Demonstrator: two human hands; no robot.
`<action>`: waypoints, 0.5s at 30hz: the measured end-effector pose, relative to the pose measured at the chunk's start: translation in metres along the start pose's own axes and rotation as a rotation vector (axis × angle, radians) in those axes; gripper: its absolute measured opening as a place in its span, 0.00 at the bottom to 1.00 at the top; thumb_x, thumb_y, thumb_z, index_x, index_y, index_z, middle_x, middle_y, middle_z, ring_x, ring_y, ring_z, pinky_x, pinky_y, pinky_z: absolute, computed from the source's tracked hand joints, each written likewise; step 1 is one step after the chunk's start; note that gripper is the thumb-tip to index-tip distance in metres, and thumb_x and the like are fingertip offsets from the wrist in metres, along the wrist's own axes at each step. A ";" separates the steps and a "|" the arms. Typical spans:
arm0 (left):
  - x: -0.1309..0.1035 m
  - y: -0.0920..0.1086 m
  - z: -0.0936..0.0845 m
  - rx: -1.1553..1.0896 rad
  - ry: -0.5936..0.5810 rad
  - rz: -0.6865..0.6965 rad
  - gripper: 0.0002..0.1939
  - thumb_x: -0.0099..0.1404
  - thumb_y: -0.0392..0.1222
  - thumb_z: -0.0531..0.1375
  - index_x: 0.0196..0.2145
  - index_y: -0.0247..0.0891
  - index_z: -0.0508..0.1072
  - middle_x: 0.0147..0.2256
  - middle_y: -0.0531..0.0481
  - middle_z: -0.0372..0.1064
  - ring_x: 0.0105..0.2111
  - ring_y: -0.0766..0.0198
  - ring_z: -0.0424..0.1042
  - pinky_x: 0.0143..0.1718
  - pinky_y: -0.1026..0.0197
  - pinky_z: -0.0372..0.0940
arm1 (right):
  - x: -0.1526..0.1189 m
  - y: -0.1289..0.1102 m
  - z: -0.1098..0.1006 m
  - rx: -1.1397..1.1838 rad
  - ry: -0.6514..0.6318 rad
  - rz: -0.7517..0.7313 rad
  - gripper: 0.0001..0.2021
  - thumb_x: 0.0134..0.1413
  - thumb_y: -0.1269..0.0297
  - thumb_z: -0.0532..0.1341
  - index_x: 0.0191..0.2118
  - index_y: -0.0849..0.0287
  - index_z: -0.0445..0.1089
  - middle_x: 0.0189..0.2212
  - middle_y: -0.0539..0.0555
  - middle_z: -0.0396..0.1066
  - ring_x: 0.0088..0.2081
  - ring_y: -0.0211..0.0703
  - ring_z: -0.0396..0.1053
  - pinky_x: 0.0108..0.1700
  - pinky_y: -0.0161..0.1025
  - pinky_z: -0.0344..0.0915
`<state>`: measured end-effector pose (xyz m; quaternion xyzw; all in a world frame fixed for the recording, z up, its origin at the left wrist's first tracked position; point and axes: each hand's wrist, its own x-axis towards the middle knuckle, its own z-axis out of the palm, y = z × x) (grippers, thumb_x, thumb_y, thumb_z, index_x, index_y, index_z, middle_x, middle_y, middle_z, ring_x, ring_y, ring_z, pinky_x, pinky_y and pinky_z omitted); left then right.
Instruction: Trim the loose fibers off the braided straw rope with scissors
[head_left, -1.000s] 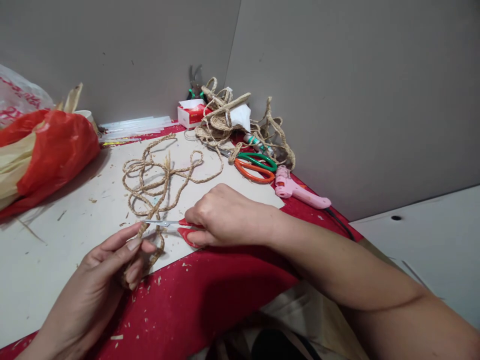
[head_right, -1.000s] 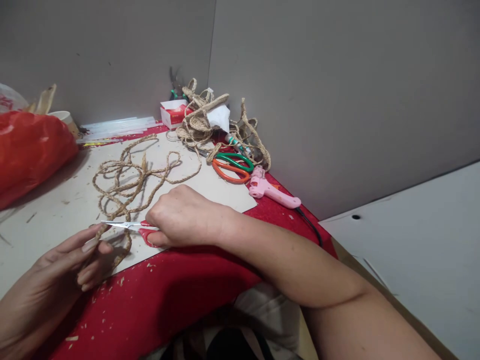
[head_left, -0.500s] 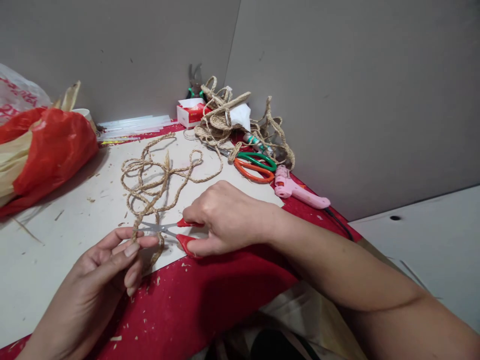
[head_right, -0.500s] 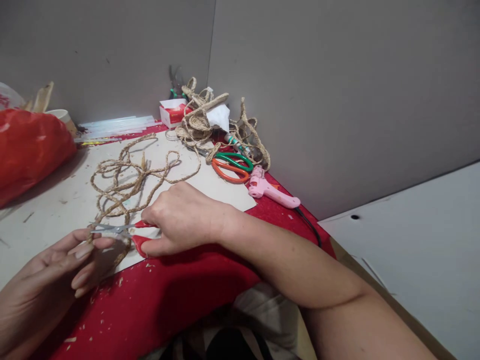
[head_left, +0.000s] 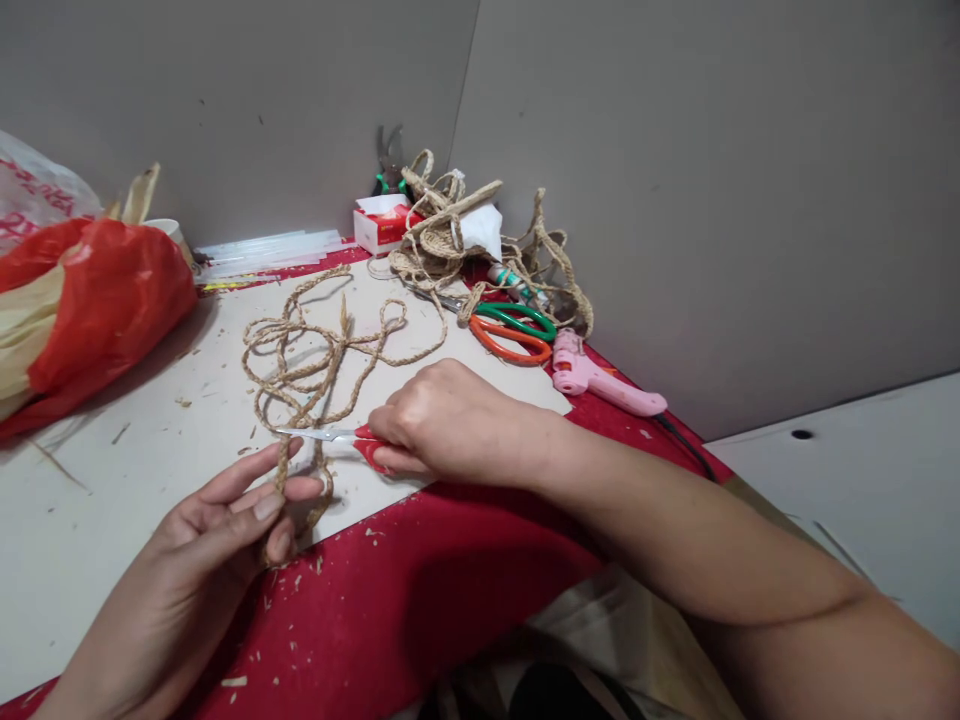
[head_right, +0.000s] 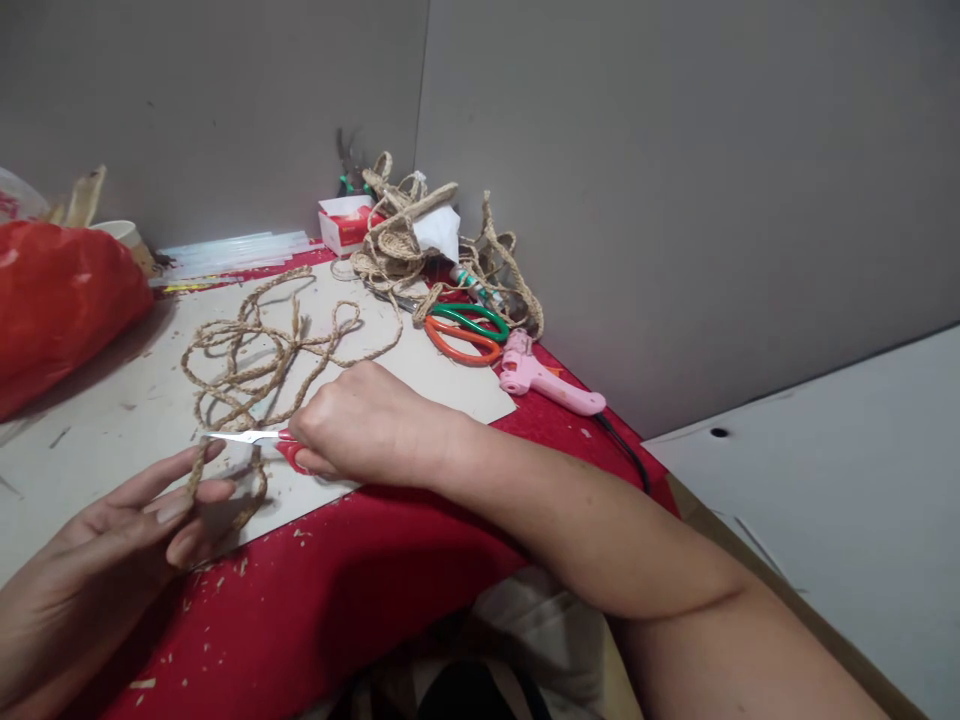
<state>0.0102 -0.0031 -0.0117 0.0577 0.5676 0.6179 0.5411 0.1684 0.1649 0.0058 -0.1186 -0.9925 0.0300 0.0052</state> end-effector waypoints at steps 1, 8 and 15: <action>0.002 0.000 -0.002 0.041 -0.013 0.010 0.31 0.50 0.33 0.69 0.53 0.40 0.71 0.35 0.44 0.74 0.26 0.65 0.66 0.36 0.59 0.67 | 0.000 0.001 0.001 0.013 0.017 -0.004 0.15 0.58 0.60 0.53 0.29 0.61 0.72 0.24 0.55 0.73 0.21 0.34 0.59 0.27 0.37 0.40; 0.007 -0.002 -0.008 0.110 -0.119 0.043 0.17 0.58 0.38 0.65 0.46 0.39 0.73 0.24 0.51 0.67 0.25 0.66 0.62 0.31 0.64 0.63 | -0.003 -0.002 0.001 0.111 0.096 -0.037 0.14 0.49 0.54 0.58 0.25 0.59 0.70 0.19 0.52 0.70 0.21 0.36 0.60 0.26 0.36 0.42; 0.007 -0.002 -0.005 0.158 -0.113 0.089 0.08 0.57 0.38 0.66 0.35 0.38 0.74 0.20 0.53 0.65 0.22 0.68 0.62 0.27 0.66 0.63 | -0.002 -0.006 0.006 0.013 0.068 -0.101 0.16 0.51 0.51 0.57 0.28 0.59 0.71 0.22 0.54 0.72 0.23 0.39 0.64 0.27 0.38 0.43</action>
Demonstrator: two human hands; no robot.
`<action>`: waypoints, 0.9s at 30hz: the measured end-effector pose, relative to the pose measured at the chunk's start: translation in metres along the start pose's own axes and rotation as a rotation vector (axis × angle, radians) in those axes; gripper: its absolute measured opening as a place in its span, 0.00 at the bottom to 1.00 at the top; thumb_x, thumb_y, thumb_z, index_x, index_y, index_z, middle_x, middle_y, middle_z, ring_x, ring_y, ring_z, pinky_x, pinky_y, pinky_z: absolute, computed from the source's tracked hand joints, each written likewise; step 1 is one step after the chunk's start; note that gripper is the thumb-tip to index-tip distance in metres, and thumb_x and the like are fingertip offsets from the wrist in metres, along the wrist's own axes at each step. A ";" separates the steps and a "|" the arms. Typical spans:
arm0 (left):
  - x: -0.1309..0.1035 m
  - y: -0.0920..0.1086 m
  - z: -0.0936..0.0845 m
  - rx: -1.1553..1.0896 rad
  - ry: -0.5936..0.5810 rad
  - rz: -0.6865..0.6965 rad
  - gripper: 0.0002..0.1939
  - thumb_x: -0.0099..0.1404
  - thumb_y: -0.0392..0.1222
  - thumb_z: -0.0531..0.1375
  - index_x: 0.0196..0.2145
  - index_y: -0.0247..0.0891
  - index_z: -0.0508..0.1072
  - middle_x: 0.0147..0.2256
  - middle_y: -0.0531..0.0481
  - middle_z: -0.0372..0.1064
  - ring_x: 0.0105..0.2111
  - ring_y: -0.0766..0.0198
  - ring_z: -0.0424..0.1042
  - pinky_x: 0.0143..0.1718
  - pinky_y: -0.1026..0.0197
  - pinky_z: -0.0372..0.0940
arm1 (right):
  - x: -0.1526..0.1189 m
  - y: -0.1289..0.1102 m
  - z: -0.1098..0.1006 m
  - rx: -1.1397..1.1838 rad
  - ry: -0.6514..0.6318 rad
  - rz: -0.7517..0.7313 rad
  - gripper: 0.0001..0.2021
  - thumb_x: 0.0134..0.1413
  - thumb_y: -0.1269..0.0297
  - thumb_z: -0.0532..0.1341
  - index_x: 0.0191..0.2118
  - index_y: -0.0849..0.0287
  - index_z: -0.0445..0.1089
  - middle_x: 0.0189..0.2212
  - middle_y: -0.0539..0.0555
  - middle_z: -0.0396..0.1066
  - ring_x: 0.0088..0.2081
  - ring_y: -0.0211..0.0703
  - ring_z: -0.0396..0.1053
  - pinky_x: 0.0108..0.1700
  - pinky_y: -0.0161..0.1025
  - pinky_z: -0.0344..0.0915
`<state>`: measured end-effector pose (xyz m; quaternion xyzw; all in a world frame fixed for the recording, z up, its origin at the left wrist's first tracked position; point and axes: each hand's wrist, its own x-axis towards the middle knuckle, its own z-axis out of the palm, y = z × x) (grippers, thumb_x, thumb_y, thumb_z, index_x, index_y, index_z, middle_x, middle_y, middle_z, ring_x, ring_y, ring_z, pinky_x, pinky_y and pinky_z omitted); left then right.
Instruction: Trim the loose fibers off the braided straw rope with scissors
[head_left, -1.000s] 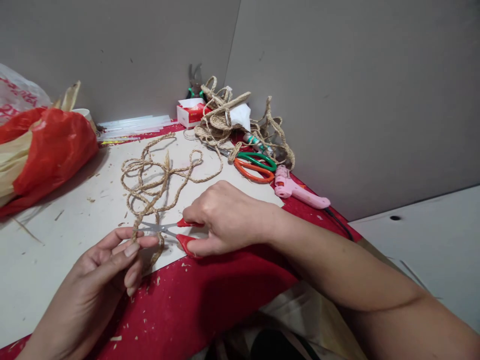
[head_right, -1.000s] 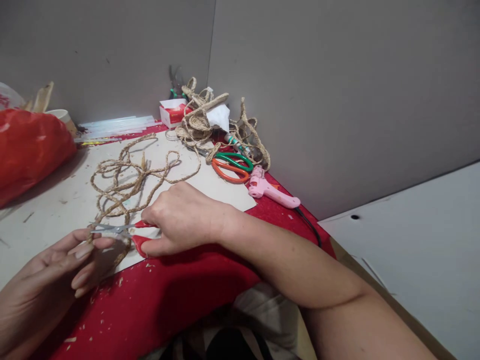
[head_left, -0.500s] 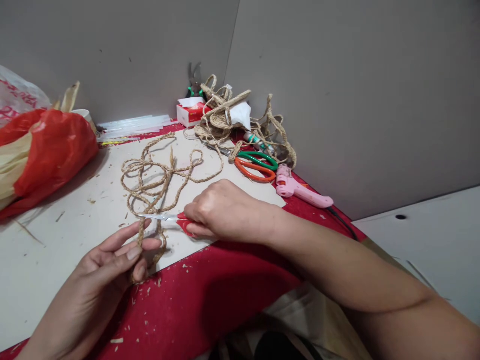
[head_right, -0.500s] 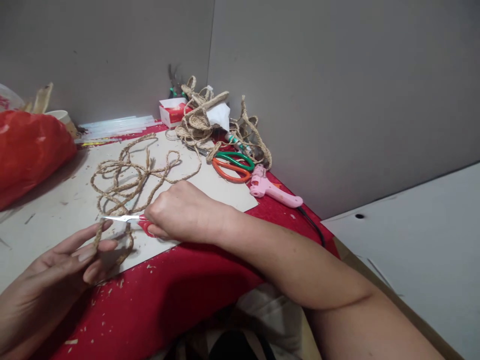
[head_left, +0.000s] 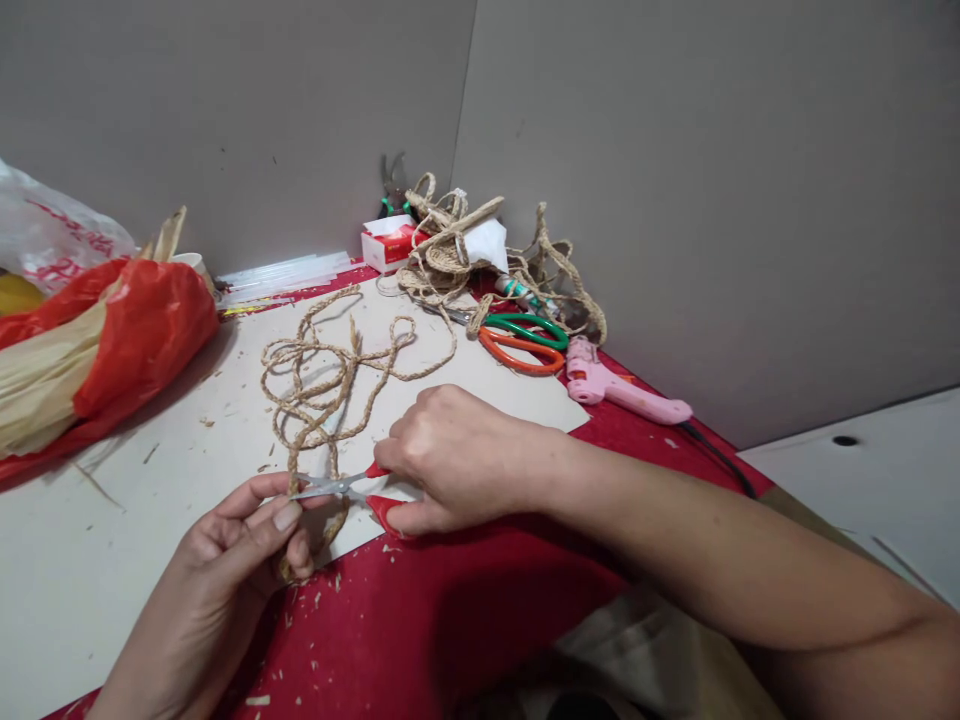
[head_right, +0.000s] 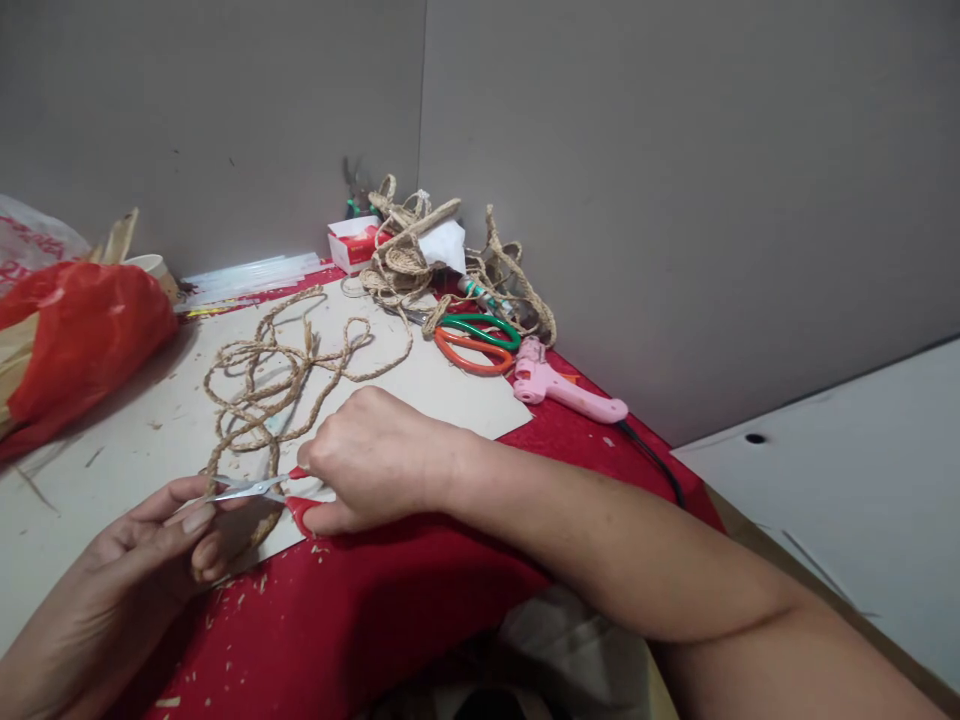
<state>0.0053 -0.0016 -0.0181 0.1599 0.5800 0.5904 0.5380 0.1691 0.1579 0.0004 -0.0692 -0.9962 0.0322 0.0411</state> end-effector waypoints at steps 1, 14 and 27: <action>0.000 0.001 0.001 -0.005 0.027 -0.004 0.09 0.55 0.37 0.67 0.36 0.38 0.75 0.22 0.52 0.68 0.22 0.68 0.64 0.28 0.65 0.64 | 0.001 0.000 0.001 -0.014 -0.006 -0.001 0.16 0.52 0.52 0.57 0.28 0.59 0.71 0.22 0.54 0.72 0.23 0.39 0.64 0.27 0.38 0.43; 0.001 0.004 0.003 0.019 0.150 -0.017 0.25 0.47 0.32 0.71 0.44 0.39 0.73 0.39 0.41 0.78 0.32 0.56 0.78 0.36 0.58 0.72 | 0.000 0.008 -0.003 0.053 0.052 0.054 0.15 0.53 0.53 0.56 0.27 0.60 0.71 0.21 0.53 0.71 0.22 0.36 0.62 0.26 0.37 0.41; -0.007 0.010 0.011 0.083 0.175 -0.041 0.37 0.47 0.34 0.71 0.55 0.41 0.69 0.42 0.41 0.78 0.31 0.59 0.78 0.36 0.62 0.72 | 0.004 0.013 -0.001 0.047 0.034 0.091 0.14 0.58 0.58 0.54 0.29 0.59 0.71 0.23 0.52 0.72 0.22 0.35 0.61 0.27 0.37 0.41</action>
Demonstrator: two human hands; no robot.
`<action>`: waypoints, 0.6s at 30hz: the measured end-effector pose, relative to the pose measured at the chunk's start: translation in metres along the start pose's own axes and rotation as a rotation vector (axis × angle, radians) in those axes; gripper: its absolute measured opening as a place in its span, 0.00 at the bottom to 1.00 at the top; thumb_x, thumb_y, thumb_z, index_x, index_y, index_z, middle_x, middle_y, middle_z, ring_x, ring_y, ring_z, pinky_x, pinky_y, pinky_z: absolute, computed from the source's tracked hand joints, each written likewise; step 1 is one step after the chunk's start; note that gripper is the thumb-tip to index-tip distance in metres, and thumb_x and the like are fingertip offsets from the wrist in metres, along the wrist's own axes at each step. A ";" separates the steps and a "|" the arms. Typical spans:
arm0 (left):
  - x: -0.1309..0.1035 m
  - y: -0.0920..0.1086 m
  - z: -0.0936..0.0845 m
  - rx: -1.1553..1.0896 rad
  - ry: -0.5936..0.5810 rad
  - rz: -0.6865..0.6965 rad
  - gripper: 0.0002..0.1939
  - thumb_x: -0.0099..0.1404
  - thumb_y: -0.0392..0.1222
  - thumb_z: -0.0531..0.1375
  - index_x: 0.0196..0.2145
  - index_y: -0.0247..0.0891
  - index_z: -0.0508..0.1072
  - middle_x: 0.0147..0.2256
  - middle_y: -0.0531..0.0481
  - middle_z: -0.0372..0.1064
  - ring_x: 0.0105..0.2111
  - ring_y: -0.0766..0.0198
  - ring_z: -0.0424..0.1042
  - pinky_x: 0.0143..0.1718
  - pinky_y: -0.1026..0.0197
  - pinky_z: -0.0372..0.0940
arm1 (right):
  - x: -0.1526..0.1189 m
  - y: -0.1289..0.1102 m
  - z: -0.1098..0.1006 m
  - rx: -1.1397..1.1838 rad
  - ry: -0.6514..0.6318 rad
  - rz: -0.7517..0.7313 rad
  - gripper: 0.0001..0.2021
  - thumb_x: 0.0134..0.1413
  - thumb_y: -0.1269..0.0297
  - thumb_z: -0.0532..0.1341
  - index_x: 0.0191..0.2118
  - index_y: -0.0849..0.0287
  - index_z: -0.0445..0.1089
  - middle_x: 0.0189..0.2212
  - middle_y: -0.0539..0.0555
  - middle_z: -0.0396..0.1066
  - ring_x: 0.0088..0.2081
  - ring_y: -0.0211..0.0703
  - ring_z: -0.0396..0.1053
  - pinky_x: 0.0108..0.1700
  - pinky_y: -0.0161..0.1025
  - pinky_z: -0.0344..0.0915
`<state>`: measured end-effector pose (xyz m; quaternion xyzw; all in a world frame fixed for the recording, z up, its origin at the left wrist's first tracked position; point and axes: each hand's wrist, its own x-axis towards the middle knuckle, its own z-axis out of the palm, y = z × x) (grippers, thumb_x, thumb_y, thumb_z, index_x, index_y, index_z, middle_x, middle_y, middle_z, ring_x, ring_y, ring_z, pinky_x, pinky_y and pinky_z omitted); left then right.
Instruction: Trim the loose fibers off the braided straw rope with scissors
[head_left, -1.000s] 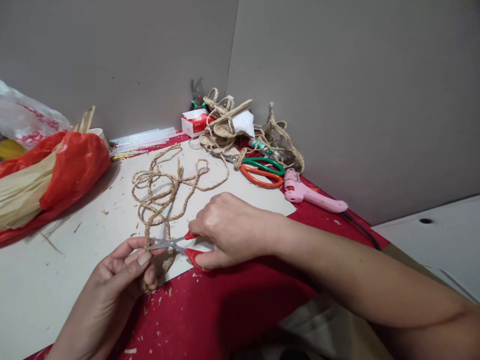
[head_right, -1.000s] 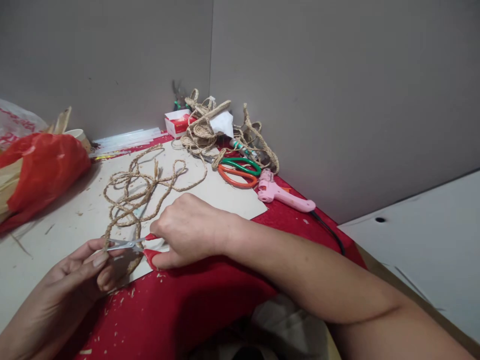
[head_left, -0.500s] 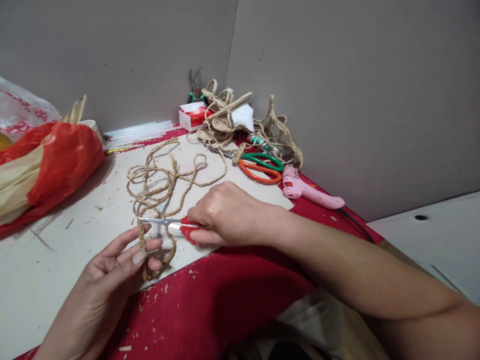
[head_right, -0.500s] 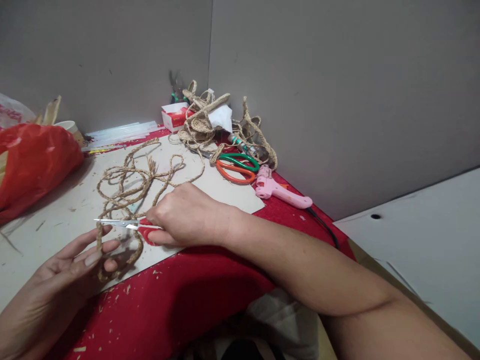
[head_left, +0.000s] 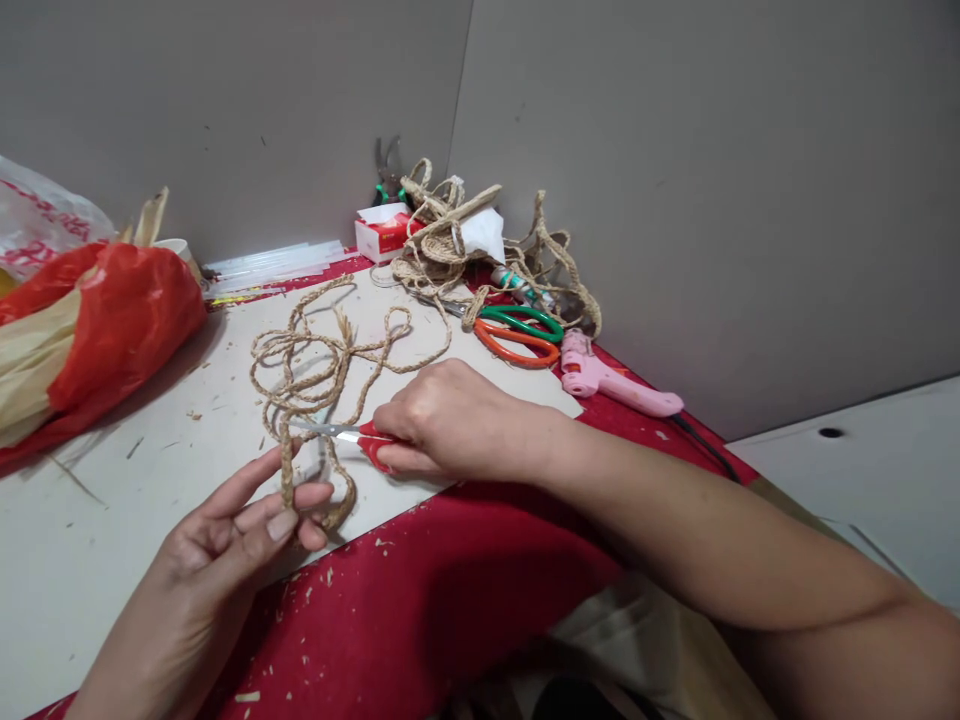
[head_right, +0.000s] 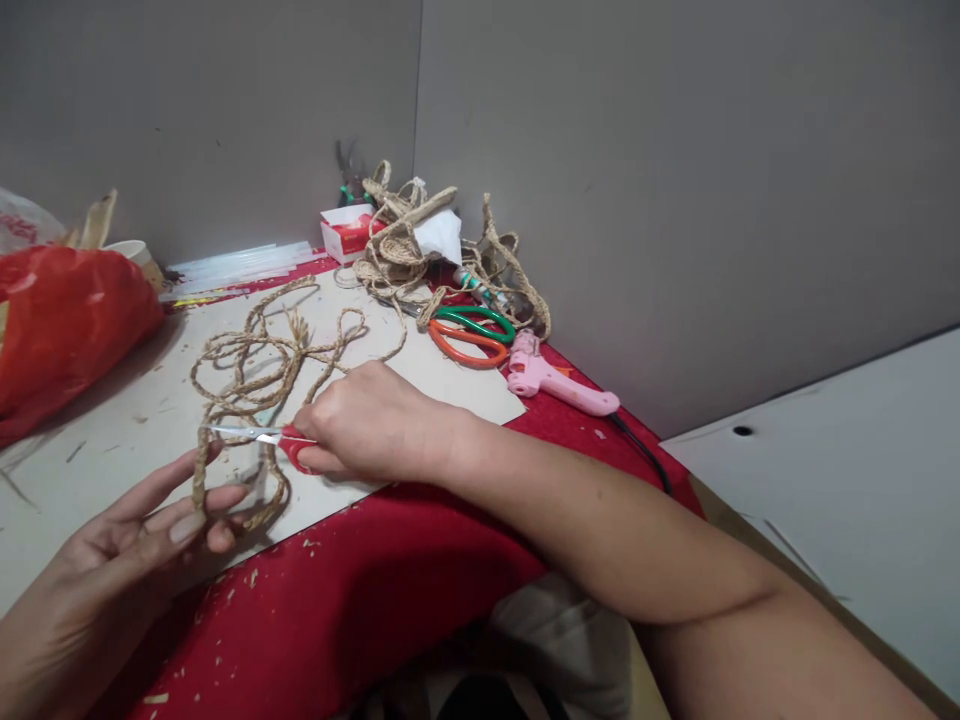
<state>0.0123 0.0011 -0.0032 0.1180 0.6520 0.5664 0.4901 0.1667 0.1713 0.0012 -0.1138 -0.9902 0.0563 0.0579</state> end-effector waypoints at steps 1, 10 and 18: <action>0.001 0.000 -0.001 -0.008 -0.014 -0.006 0.37 0.46 0.34 0.71 0.55 0.41 0.69 0.42 0.41 0.78 0.32 0.58 0.78 0.36 0.62 0.72 | 0.000 0.000 -0.001 0.011 0.005 0.006 0.14 0.57 0.57 0.54 0.29 0.60 0.71 0.22 0.52 0.72 0.22 0.34 0.61 0.27 0.36 0.41; 0.010 -0.008 -0.011 -0.005 -0.038 0.043 0.19 0.47 0.34 0.71 0.38 0.40 0.73 0.27 0.49 0.77 0.26 0.62 0.76 0.31 0.66 0.71 | -0.005 -0.009 0.001 -0.045 -0.002 -0.118 0.16 0.52 0.52 0.57 0.29 0.60 0.70 0.23 0.54 0.72 0.24 0.40 0.66 0.27 0.38 0.43; 0.010 -0.012 -0.015 0.108 0.029 0.013 0.20 0.47 0.39 0.72 0.39 0.38 0.75 0.35 0.41 0.79 0.34 0.51 0.78 0.37 0.55 0.72 | -0.006 -0.013 0.004 -0.154 0.046 -0.127 0.16 0.53 0.52 0.57 0.29 0.61 0.70 0.24 0.56 0.73 0.26 0.45 0.69 0.28 0.40 0.47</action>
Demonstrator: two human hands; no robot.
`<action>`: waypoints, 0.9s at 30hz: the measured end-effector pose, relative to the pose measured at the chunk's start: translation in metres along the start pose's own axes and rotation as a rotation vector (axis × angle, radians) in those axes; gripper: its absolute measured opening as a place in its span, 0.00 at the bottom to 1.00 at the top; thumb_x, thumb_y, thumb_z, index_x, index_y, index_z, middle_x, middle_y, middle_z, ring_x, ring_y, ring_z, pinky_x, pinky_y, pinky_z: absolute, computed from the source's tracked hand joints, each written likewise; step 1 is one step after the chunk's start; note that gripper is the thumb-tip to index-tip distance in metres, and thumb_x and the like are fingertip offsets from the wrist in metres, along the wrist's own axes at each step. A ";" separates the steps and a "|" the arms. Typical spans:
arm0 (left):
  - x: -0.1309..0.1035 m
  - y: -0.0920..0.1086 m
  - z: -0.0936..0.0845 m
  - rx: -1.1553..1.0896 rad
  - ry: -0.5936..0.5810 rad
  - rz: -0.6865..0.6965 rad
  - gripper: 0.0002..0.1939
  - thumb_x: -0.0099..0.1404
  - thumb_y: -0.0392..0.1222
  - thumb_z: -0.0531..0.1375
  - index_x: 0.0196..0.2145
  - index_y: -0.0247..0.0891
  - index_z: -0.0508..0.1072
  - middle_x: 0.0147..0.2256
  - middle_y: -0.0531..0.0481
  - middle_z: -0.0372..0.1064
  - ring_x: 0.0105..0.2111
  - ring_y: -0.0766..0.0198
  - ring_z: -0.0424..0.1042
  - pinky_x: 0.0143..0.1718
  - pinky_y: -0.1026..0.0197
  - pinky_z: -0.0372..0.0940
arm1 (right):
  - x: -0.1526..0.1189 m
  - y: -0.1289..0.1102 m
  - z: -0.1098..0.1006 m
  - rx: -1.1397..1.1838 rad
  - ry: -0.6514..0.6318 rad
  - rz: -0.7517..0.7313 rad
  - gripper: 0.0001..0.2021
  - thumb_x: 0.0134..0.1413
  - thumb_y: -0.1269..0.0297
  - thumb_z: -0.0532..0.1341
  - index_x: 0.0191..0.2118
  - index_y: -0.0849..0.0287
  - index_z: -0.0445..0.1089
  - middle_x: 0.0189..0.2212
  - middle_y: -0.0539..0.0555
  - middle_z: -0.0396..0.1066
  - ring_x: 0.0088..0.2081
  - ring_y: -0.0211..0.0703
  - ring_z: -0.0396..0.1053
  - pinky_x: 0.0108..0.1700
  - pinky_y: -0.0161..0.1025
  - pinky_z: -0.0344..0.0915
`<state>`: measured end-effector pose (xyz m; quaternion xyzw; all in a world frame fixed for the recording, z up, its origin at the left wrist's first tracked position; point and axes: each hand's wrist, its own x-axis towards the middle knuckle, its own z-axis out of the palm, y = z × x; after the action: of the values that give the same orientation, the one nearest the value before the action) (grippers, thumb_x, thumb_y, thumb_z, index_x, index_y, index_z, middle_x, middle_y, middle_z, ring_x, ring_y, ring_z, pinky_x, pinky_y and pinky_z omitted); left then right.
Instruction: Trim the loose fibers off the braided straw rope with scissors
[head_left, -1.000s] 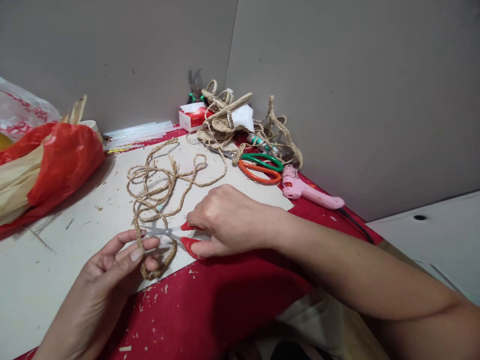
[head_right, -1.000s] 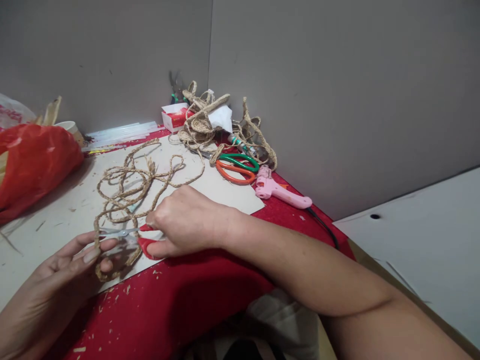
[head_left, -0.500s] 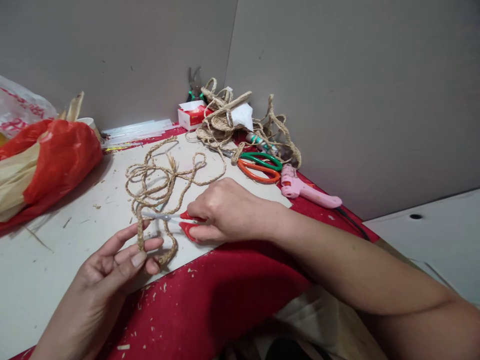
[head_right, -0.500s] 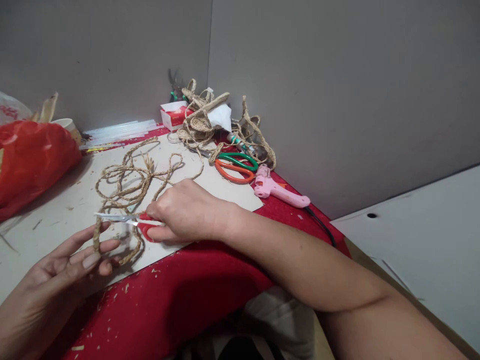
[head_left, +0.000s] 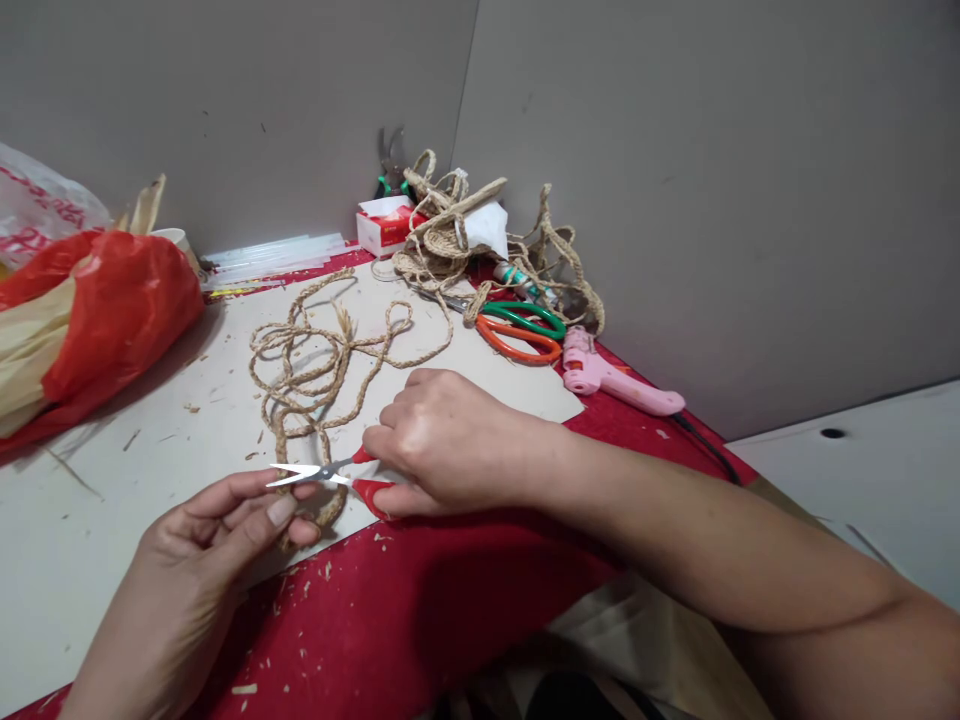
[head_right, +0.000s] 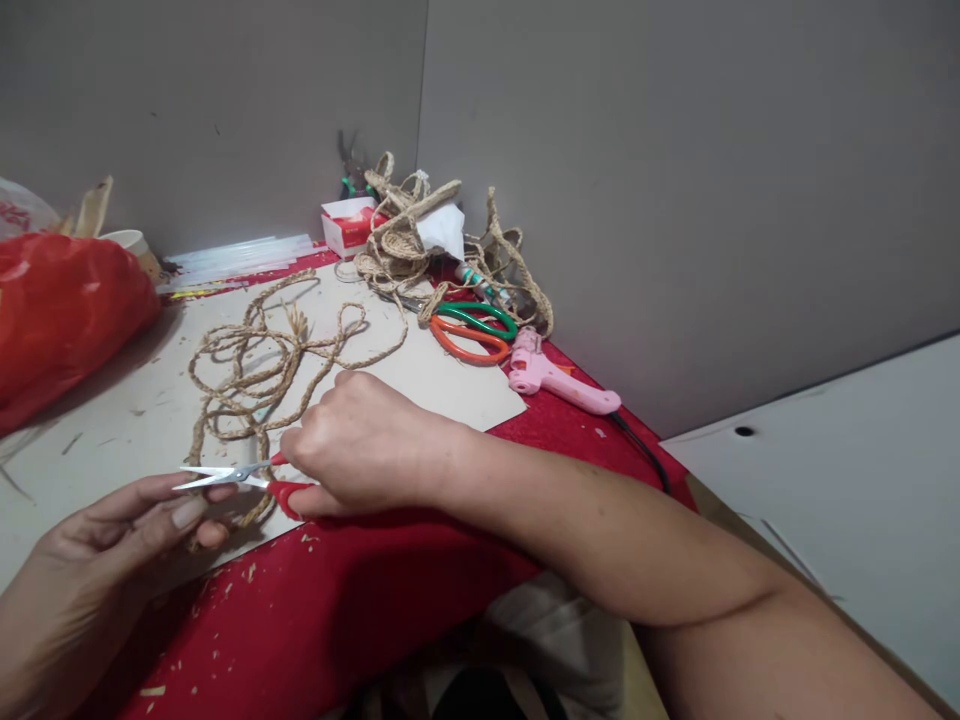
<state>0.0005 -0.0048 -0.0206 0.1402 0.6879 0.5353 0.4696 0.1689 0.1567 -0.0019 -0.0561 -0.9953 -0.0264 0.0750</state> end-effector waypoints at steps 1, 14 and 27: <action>0.000 0.000 0.000 0.003 0.006 -0.002 0.20 0.46 0.39 0.72 0.38 0.38 0.76 0.35 0.40 0.79 0.34 0.51 0.78 0.38 0.55 0.72 | 0.000 -0.001 0.000 -0.008 0.008 0.002 0.15 0.53 0.52 0.57 0.29 0.61 0.70 0.24 0.55 0.73 0.26 0.45 0.69 0.29 0.40 0.48; -0.016 0.018 0.010 -0.051 0.040 -0.065 0.17 0.45 0.38 0.72 0.36 0.39 0.80 0.33 0.45 0.79 0.31 0.57 0.77 0.33 0.60 0.72 | 0.003 -0.004 -0.010 0.054 -0.166 0.016 0.12 0.56 0.60 0.57 0.29 0.61 0.71 0.24 0.54 0.73 0.26 0.43 0.69 0.31 0.39 0.50; -0.011 0.017 0.007 -0.039 0.065 -0.087 0.19 0.45 0.40 0.72 0.37 0.38 0.78 0.33 0.44 0.78 0.27 0.56 0.76 0.25 0.60 0.70 | -0.002 0.003 -0.014 0.115 -0.158 0.032 0.15 0.58 0.56 0.56 0.28 0.62 0.71 0.23 0.54 0.72 0.24 0.38 0.65 0.29 0.38 0.45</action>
<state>0.0062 -0.0015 -0.0004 0.0836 0.6978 0.5319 0.4724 0.1737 0.1587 0.0120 -0.0696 -0.9969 0.0365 -0.0001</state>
